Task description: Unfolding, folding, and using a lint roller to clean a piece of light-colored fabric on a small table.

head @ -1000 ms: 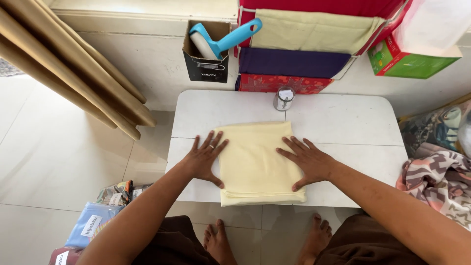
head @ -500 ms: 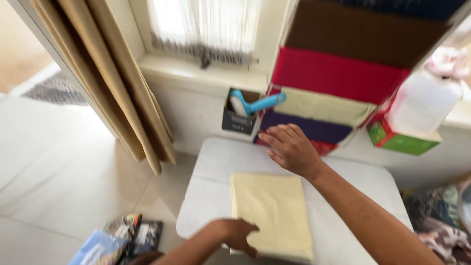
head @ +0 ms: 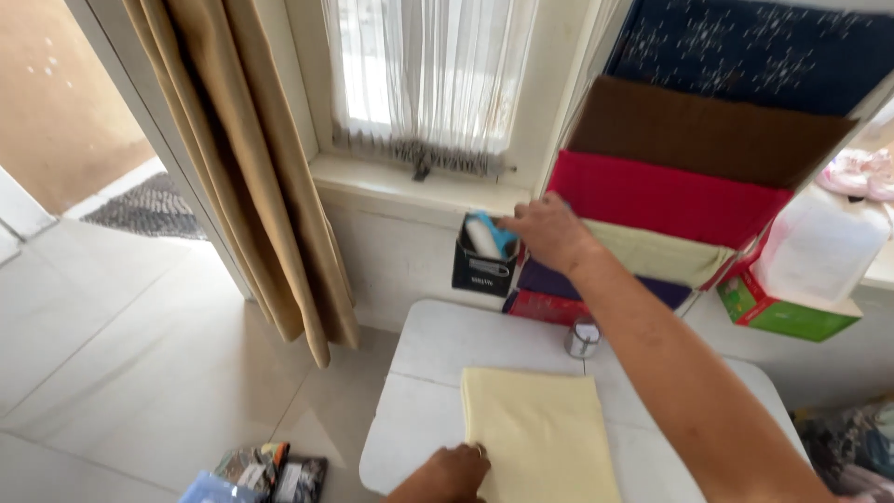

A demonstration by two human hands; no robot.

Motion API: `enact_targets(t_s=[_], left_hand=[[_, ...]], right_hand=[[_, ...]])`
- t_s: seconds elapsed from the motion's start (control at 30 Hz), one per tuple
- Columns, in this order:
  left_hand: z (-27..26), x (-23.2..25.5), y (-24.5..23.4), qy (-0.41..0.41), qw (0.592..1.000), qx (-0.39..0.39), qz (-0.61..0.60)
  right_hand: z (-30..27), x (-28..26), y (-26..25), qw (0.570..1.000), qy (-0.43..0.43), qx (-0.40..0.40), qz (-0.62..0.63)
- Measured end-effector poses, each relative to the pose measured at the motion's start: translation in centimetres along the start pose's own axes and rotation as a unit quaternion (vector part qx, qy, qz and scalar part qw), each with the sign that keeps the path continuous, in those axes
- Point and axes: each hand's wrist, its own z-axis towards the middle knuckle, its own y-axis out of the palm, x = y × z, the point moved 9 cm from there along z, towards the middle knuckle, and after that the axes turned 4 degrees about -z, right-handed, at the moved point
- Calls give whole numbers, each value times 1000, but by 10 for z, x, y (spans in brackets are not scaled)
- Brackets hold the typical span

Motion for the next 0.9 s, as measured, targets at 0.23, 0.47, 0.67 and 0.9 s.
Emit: enact_targets(t_s=[0.23, 0.47, 0.67, 0.9], left_hand=[[13, -2, 12, -46, 994, -36, 87], [11, -1, 10, -47, 996, -4, 73], [-6, 6, -2, -64, 995, -35, 66], [0, -4, 5, -78, 994, -52, 56]], right_hand=[[-103, 19, -90, 942, 106, 318, 16], [-207, -43, 75, 990, 33, 8, 137], [-266, -47, 177, 978, 38, -175, 106], [-327, 31, 219, 940, 113, -299, 116]])
